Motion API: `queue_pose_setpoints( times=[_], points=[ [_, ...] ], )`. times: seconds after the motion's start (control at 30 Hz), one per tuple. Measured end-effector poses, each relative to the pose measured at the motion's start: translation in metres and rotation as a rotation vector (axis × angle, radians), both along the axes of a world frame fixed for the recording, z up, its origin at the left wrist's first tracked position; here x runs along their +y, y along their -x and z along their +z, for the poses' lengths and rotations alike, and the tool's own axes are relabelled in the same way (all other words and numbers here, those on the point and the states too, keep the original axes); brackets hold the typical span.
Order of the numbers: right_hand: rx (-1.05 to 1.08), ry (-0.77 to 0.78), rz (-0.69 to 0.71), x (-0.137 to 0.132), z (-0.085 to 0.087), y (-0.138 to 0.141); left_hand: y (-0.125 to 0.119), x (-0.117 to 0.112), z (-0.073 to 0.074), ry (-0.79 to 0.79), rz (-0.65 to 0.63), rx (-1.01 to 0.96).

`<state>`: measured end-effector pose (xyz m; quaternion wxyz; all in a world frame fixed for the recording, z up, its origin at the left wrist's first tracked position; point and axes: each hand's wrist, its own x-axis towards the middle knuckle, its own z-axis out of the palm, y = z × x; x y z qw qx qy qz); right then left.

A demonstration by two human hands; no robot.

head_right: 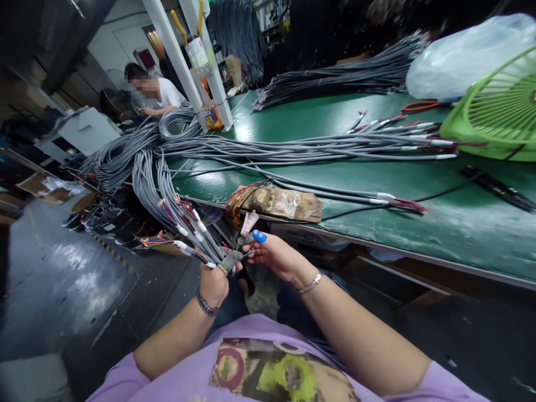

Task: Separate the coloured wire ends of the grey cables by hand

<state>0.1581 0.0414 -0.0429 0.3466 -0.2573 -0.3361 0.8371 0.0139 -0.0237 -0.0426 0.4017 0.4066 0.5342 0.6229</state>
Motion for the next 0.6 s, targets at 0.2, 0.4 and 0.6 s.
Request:
queue_pose_setpoints(
  times=[0.2, 0.4, 0.6],
  points=[
    [-0.230, -0.384, 0.044, -0.007, 0.019, 0.000, 0.008, -0.004, 0.007, 0.067, -0.211, 0.149],
    [-0.329, -0.541, -0.006, -0.012, 0.015, 0.001, 0.017, -0.002, 0.012, 0.175, -0.394, 0.206],
    [-0.265, -0.190, -0.164, -0.017, 0.000, -0.006, 0.014, 0.002, 0.009, 0.146, -0.162, 0.075]
  ],
)
